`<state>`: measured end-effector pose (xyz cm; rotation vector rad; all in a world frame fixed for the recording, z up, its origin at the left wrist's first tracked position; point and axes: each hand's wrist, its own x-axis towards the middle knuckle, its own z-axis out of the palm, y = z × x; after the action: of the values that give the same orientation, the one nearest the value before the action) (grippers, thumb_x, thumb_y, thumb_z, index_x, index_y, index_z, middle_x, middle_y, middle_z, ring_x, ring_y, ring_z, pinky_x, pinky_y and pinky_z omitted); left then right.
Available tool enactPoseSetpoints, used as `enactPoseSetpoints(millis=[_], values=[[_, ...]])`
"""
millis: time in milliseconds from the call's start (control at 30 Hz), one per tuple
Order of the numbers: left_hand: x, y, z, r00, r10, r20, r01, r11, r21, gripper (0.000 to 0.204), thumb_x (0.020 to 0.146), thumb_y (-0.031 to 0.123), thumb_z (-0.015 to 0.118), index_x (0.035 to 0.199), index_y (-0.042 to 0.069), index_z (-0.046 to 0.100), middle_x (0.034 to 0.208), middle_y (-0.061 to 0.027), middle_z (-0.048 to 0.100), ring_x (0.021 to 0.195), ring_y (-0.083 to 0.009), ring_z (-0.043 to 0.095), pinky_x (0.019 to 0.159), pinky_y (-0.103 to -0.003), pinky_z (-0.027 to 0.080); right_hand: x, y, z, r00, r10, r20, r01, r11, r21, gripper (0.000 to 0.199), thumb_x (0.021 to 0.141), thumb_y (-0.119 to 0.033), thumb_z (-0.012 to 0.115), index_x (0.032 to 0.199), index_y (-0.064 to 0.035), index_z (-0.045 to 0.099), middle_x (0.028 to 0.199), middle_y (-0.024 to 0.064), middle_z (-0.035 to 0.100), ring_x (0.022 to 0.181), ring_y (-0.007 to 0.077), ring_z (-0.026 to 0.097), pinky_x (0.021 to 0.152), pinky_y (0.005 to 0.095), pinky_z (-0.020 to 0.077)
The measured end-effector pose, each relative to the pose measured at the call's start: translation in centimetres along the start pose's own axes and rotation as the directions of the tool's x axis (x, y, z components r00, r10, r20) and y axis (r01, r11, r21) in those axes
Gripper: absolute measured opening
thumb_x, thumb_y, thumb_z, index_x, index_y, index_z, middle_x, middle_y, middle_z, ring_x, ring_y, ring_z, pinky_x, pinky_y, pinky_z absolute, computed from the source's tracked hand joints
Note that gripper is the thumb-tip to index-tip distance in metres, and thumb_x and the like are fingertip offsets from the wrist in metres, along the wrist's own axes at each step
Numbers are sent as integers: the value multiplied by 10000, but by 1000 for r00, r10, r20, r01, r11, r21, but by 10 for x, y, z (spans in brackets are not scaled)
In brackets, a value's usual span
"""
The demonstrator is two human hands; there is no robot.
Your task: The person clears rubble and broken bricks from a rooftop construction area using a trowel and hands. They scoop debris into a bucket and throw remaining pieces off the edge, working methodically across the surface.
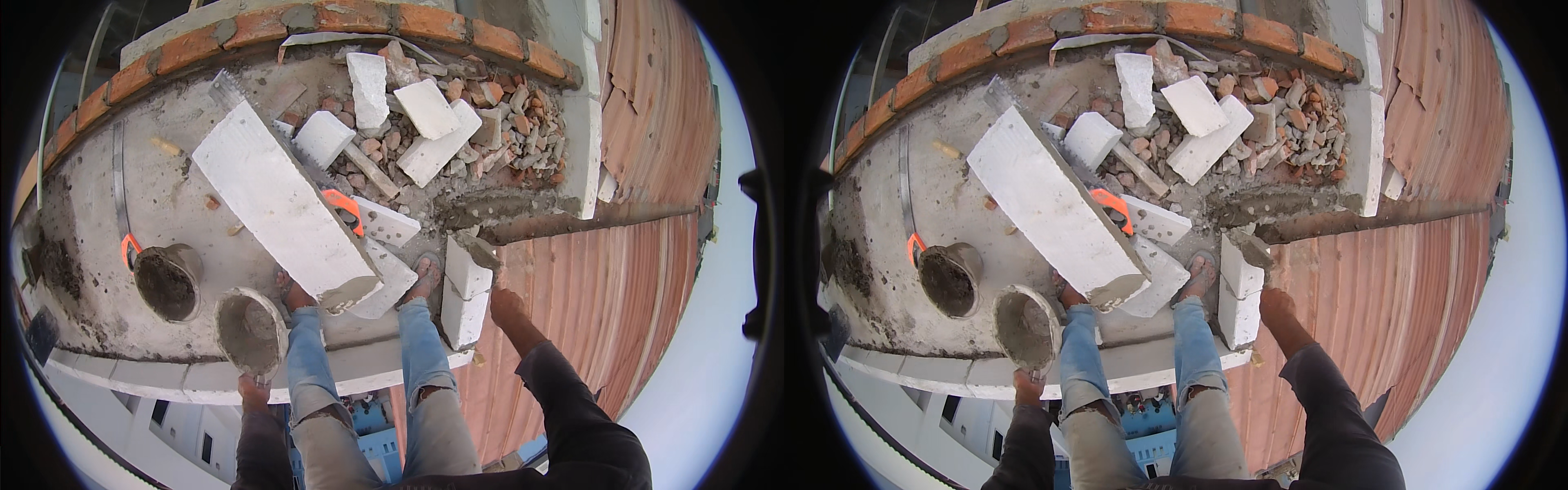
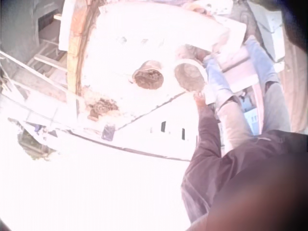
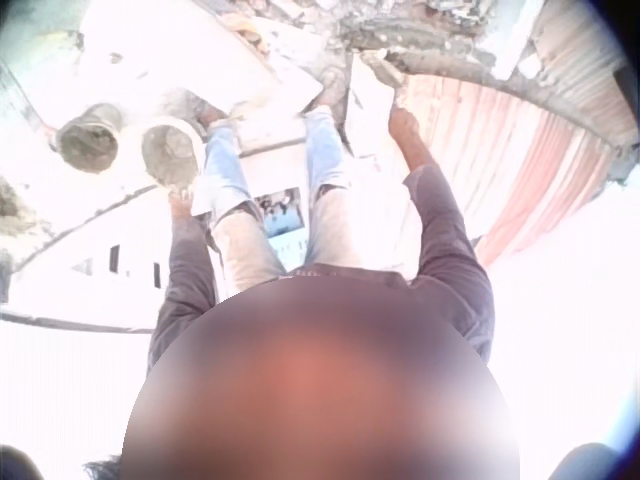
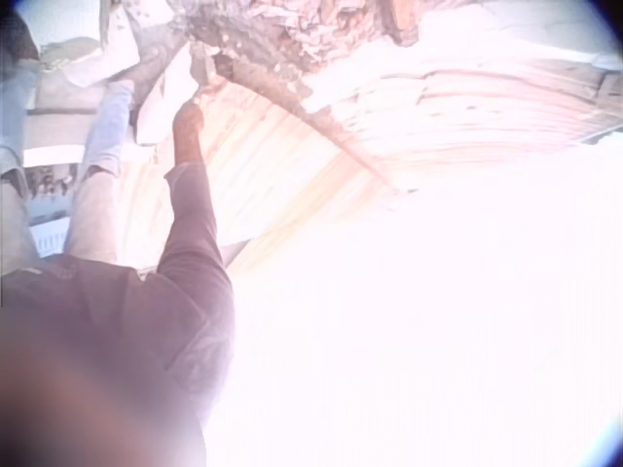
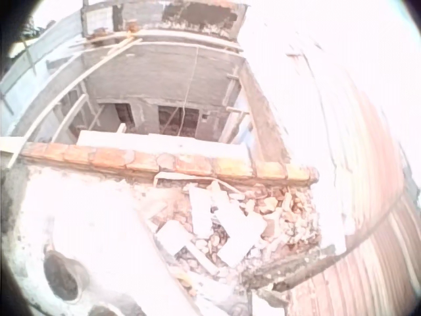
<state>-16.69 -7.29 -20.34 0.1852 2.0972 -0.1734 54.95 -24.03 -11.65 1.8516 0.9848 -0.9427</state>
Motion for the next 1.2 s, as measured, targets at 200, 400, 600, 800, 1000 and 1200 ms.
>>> enactPoseSetpoints(millis=[200,400,600,800,1000,1200], values=[[-59,91,47,604,727,-326,-720,673,166,562,929,50,649,1451,-67,479,1317,-206,614,1196,-302,626,1058,-376,518,-109,-30,-21,997,64,-29,-48,921,386,329,892,-186,712,1157,-22,605,966,196,740,850,340,766,754,488,608],[-69,239,204,588,635,501,-458,772,-441,669,917,178,792,1465,-28,468,1382,-190,590,1313,-292,561,1131,-439,469,-155,-163,-16,963,-61,264,-260,-472,842,181,995,-143,577,1151,-53,590,811,49,604,620,123,600,546,289,531],[-30,296,251,498,487,717,-167,866,-472,786,849,338,806,1494,35,475,1428,-142,587,1337,-350,552,1141,-531,452,-151,-241,21,955,-114,274,-285,-608,741,194,1023,-152,548,1179,-39,578,836,61,617,624,136,613,546,285,516],[-75,290,249,581,610,539,-437,792,-425,649,849,272,777,1395,0,556,1325,-129,634,1231,-311,608,1078,-478,492,-145,-241,44,936,-129,329,-335,-617,712,128,1012,-145,571,1086,-41,578,836,64,620,619,125,618,525,291,513],[-214,278,252,497,708,502,-639,690,-340,779,791,179,777,1486,24,459,1373,-130,576,1255,-314,572,1110,-481,463,-140,-233,52,903,-75,424,-336,-739,584,108,967,-129,614,1018,-43,572,773,60,598,564,131,595,470,309,483],[-371,272,356,300,720,626,-876,468,-118,1075,693,53,827,1588,62,231,1447,-175,467,1306,-333,507,1112,-478,443,-138,-234,61,908,-101,406,-320,-792,520,159,964,-155,621,1034,-20,576,809,77,611,576,150,610,499,328,515]])
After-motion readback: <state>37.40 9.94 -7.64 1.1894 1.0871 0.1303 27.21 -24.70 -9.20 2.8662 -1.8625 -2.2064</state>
